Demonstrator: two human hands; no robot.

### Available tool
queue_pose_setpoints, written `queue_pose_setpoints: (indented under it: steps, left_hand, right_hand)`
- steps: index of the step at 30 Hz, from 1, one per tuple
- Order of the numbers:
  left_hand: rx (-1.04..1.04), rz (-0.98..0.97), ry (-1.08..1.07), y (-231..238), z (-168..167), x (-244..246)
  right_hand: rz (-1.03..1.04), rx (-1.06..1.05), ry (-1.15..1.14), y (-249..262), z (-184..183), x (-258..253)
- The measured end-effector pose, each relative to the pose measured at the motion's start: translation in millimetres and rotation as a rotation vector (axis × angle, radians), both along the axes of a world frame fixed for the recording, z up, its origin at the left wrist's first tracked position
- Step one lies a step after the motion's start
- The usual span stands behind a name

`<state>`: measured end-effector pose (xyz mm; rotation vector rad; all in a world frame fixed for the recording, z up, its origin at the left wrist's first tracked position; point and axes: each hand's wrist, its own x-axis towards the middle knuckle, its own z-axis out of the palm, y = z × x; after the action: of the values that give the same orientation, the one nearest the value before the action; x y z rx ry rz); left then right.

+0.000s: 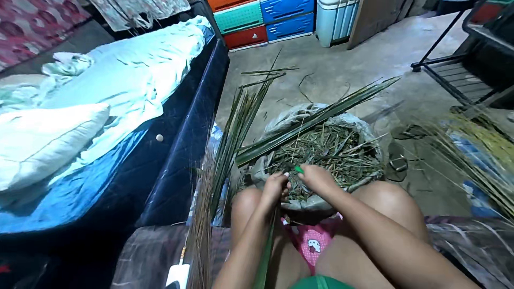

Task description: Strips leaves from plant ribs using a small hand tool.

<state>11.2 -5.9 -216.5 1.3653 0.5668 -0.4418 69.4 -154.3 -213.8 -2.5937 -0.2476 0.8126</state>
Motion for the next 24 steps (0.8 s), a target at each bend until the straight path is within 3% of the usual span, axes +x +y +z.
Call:
queue_pose_setpoints:
  steps: [4,9,12,14,18,24]
  left_hand:
    - [-0.023,-0.058,0.005,-10,3,-6]
    - [0.031,-0.146,-0.016,-17,0,-9]
    - [0.117,-0.303,-0.024,-22,2,-9]
    - [0.197,-0.421,-0.042,-24,2,-9]
    - [0.402,-0.495,-0.055,-25,-2,-9]
    - [0.631,-0.402,-0.017,-7,-12,4]
  right_hand:
    - [-0.28,-0.056,-0.053,-32,-17,45]
    - [-0.323,0.373,0.066,-27,-18,38]
    - [-0.39,0.566,0.175,-17,-21,29]
    - [-0.487,0.646,0.118,-24,-29,37]
    - [-0.505,0.495,-0.103,-36,-34,50]
    - [0.05,0.096,0.088,-4,-12,-1]
